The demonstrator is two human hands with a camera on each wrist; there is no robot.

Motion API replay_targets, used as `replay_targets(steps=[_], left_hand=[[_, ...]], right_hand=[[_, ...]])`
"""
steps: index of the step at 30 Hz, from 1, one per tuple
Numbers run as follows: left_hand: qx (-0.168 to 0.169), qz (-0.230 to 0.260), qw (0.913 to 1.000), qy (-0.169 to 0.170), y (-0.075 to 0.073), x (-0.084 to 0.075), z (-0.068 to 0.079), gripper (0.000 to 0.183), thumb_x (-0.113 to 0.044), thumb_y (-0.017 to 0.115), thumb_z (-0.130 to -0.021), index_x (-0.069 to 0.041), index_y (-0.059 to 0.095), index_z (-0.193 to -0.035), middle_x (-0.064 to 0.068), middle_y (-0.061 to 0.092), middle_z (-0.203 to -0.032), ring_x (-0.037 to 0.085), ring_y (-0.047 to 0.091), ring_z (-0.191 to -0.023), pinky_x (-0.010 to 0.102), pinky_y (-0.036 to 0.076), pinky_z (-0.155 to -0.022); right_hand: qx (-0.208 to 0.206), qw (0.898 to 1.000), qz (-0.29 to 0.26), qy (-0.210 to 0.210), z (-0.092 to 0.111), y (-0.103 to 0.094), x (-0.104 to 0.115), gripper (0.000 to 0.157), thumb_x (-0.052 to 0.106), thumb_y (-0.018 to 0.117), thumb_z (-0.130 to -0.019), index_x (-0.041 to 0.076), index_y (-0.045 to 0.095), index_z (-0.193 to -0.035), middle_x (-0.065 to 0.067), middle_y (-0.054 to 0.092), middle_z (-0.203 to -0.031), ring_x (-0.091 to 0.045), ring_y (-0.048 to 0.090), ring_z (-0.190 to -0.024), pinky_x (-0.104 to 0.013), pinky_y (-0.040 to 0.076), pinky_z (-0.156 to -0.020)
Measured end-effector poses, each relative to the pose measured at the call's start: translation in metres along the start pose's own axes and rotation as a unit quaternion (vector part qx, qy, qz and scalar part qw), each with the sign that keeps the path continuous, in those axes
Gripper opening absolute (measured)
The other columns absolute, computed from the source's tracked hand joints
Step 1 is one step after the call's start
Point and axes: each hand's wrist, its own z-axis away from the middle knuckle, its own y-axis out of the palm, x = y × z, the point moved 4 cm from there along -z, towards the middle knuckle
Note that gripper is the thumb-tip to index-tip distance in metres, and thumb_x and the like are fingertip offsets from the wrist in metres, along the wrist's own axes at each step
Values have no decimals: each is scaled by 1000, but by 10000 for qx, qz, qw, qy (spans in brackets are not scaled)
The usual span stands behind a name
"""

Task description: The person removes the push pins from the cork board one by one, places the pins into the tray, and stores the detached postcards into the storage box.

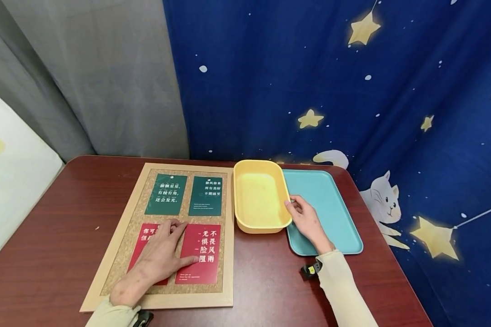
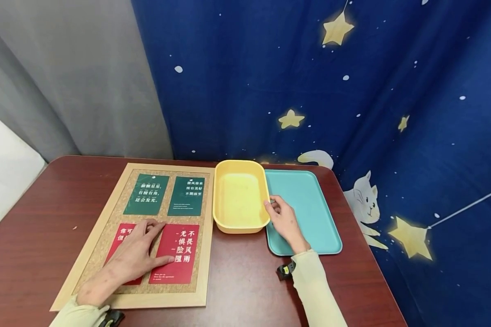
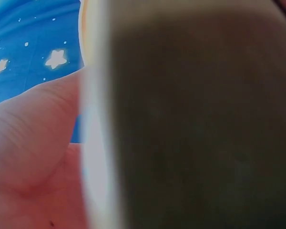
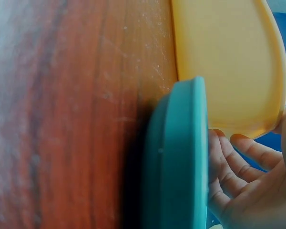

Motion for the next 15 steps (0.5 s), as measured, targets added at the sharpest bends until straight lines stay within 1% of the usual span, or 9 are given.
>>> replay_targets(steps=[4, 8, 15], left_hand=[[-9, 122, 9999, -44, 0, 1, -1, 100, -57, 88, -63, -7, 50, -142, 14, 48, -132, 28, 52, -112, 52, 53, -92], [-50, 276, 9996, -72, 0, 2, -2, 101, -56, 89, -61, -10, 50, -142, 12, 48, -131, 28, 52, -111, 52, 53, -94], [-160, 508, 9986, -29, 0, 0, -3, 102, -49, 93, -58, -12, 47, -142, 13, 48, -129, 28, 53, -112, 52, 52, -97]], right_hand=[[25, 10000, -18, 28, 0, 1, -1, 42, 49, 51, -100, 19, 60, -129, -9, 69, -108, -19, 65, -91, -29, 51, -74], [27, 10000, 4, 4, 0, 1, -1, 43, 50, 51, -100, 19, 60, -129, -9, 69, -108, -19, 65, -91, -28, 51, -73], [64, 10000, 19, 28, 0, 1, 1, 43, 49, 50, -101, 18, 60, -129, -10, 69, -109, -20, 65, -91, -28, 52, -71]])
